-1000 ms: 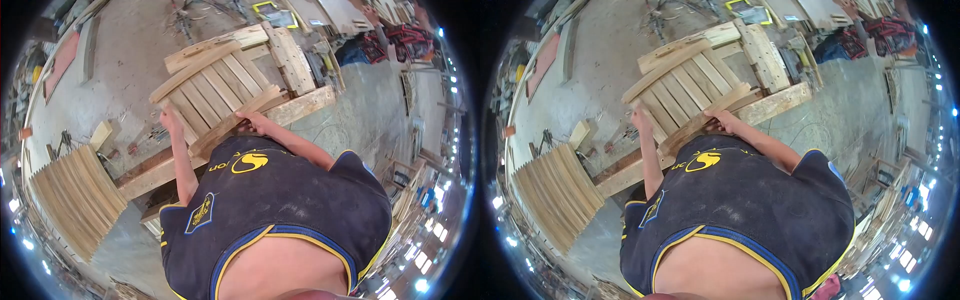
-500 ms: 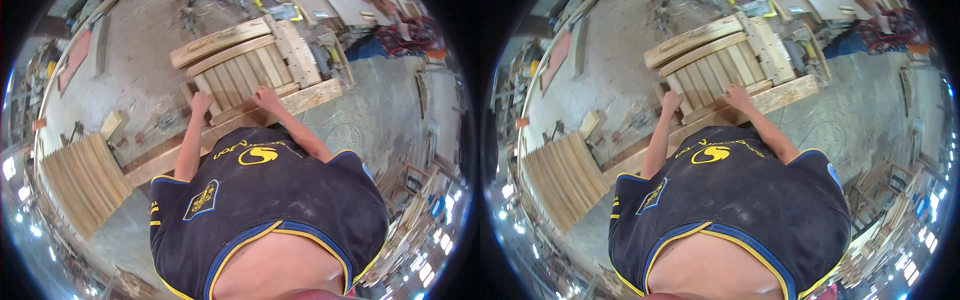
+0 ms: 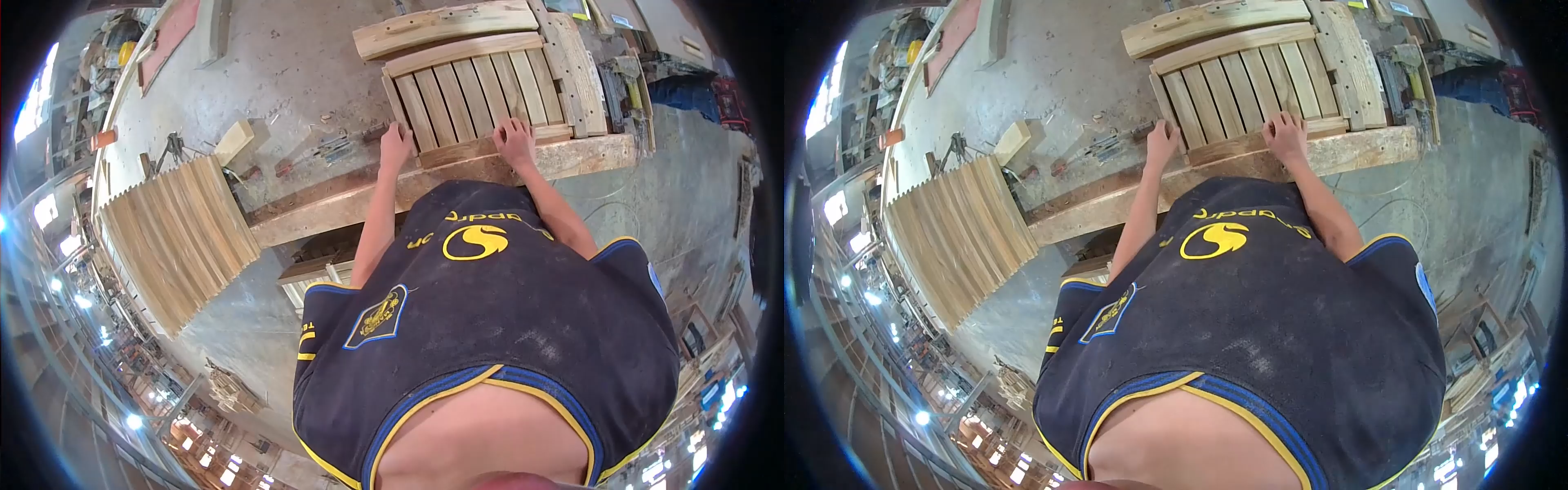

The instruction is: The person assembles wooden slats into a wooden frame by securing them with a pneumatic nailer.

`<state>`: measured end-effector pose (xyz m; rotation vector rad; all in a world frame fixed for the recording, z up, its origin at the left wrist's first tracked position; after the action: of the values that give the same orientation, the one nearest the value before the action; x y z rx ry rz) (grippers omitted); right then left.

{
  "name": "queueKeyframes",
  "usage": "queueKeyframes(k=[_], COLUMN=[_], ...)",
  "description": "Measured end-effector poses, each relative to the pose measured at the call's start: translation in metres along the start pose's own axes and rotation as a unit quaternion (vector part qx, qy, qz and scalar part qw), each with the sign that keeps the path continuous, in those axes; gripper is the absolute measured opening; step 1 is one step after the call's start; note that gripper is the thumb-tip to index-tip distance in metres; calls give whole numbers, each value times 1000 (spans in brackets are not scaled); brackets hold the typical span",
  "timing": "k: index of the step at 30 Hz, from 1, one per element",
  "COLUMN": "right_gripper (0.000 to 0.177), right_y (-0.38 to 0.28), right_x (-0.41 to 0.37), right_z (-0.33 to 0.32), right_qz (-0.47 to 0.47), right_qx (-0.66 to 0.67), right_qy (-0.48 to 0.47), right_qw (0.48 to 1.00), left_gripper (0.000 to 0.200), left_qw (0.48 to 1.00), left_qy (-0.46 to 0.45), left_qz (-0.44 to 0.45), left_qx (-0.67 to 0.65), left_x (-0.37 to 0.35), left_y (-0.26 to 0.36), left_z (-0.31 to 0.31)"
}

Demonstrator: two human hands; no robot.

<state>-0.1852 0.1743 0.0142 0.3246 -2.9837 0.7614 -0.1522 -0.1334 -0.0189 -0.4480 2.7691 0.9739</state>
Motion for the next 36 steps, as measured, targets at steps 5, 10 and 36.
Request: queueKeyframes(k=[5,10,36], right_gripper=[15,15,22], right_y=[1,2,-1], right_x=[3,2,3], right_z=[-2,3,-5], right_qz=[4,21,8], right_qx=[-13,-28,-41], right_qy=[-5,-19,-15], right_qw=[1000,999,999], left_gripper=[29,28,27], left_qw=[997,944,959], left_qy=[-66,298,-220], left_qz=[-27,-137,-134], left_qx=[-28,23,-122], left_x=[8,-19,31], left_y=[2,-72,-40], left_z=[6,-123,-71])
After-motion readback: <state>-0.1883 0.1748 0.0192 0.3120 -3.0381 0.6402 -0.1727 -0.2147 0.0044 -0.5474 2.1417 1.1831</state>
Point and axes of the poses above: each hand's wrist, its own x-axis towards the middle knuckle, its own z-axis out of the palm, y = z × x, the point moved 10 cm from there along x, towards the middle knuckle, and after that the axes turned 3 degrees about x, right-handed, at the moved point
